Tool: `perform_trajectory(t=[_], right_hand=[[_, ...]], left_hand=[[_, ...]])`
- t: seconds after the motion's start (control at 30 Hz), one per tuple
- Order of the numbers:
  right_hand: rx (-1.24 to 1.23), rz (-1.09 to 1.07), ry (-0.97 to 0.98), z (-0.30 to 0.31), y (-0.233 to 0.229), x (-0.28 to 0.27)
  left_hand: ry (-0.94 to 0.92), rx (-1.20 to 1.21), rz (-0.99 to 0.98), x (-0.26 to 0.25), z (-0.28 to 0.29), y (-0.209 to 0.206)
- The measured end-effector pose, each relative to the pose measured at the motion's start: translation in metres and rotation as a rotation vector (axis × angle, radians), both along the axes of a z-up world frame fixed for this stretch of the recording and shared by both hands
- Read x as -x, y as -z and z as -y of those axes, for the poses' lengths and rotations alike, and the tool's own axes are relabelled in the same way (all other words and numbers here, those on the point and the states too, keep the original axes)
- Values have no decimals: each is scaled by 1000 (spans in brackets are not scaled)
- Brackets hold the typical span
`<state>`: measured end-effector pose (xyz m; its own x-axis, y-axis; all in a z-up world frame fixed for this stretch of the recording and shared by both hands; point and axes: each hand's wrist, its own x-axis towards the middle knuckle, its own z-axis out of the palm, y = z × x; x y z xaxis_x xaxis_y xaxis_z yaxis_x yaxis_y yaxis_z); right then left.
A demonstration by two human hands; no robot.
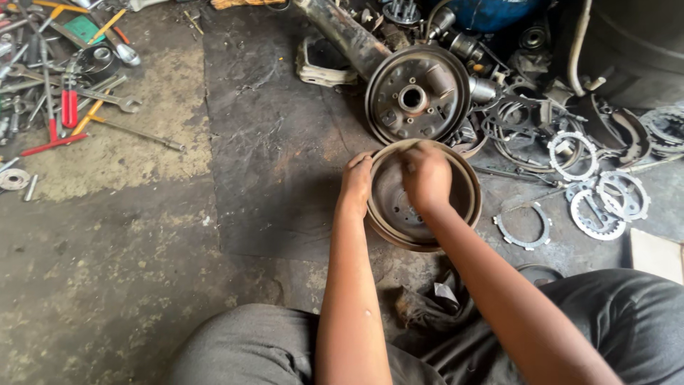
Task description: The person sits on the floor and cleans a circular metal mechanical part by hand, then uses a dark cloth to wipe its inner and outer surfaces. The person repeatedly turns the part over and scrubs it with their fingers and the cloth.
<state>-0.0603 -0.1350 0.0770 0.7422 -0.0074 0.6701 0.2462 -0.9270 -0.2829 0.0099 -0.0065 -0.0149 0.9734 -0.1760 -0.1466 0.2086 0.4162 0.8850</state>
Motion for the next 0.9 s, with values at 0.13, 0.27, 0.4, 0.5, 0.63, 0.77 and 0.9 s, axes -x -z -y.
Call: perform_trajectory(t=[0.13,0.27,0.4,0.5,0.63,0.77,0.9], right_hand=[[3,-224,-506,-8,5,18],[155,-308,-262,-7,2,14],[-258,-194,71,-18,-14,-5],[-155,-189,19,-27,-27,1],[-17,-272,-464,-7,0,16],[-101,-297,-230,-7,-8,28],[-254,-44,233,-8,-14,12]], left_hand=[[-25,-126,6,-5,0,-2],[-99,-208,21,-4,7,-1],[-99,-865,-275,25,3,-37],[-24,-1028,-135,53,-7,-65],[72,-1065,-1,37,-21,-78],[-78,-564,119,36,-13,-77],[232,-1129,-151,52,-23,-109]])
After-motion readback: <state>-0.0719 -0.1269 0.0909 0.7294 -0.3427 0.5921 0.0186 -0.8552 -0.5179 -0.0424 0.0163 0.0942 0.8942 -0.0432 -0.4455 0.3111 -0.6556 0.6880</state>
